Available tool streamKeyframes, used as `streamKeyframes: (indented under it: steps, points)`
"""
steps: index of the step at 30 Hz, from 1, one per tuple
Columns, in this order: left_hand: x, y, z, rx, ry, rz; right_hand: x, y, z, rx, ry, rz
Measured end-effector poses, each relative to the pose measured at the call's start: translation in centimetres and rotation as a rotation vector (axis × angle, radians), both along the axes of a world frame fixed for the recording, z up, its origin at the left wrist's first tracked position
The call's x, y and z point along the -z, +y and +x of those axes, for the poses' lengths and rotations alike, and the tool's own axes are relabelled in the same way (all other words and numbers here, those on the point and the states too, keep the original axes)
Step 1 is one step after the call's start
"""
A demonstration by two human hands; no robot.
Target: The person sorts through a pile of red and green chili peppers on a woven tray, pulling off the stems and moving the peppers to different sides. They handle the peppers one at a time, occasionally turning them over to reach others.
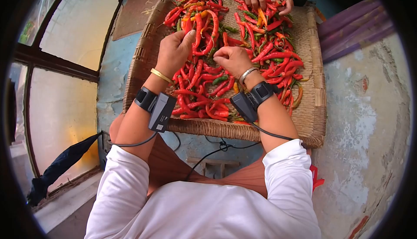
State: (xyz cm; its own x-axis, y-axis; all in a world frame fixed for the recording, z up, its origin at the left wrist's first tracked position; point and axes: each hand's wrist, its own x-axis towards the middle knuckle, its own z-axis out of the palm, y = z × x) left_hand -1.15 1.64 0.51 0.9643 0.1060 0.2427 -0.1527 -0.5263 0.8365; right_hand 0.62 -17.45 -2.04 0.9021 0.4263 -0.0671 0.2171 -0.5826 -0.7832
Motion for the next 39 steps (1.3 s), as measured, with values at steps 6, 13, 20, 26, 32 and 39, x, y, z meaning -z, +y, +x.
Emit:
streamKeyframes:
  steps: [6,13,20,26,32,39]
  points:
    - [-0.4,-0.1,-0.2,-0.009,0.072,0.069,2.4,4.0,-2.0,-0.469,-0.082,-0.511]
    - [-0.4,-0.2,-0.2,-0.001,0.026,0.158,1.0,4.6,-2.5,-0.527,-0.158,-0.599]
    - [-0.2,-0.2,-0.3,-0.001,0.0,0.128,-0.4,4.0,-2.1,-0.414,-0.327,-0.564]
    - [0.2,0.0,0.1,-0.039,0.036,-0.011,-1.6,0.4,0.1,0.125,0.028,0.353]
    - [0.1,0.1,0.0,-0.002,0.061,0.023,-1.2,-2.2,1.8,0.837,0.271,1.044]
    - [0.6,0.2,-0.2,0.131,0.12,0.254,0.2,1.1,0.7,0.381,0.504,0.798]
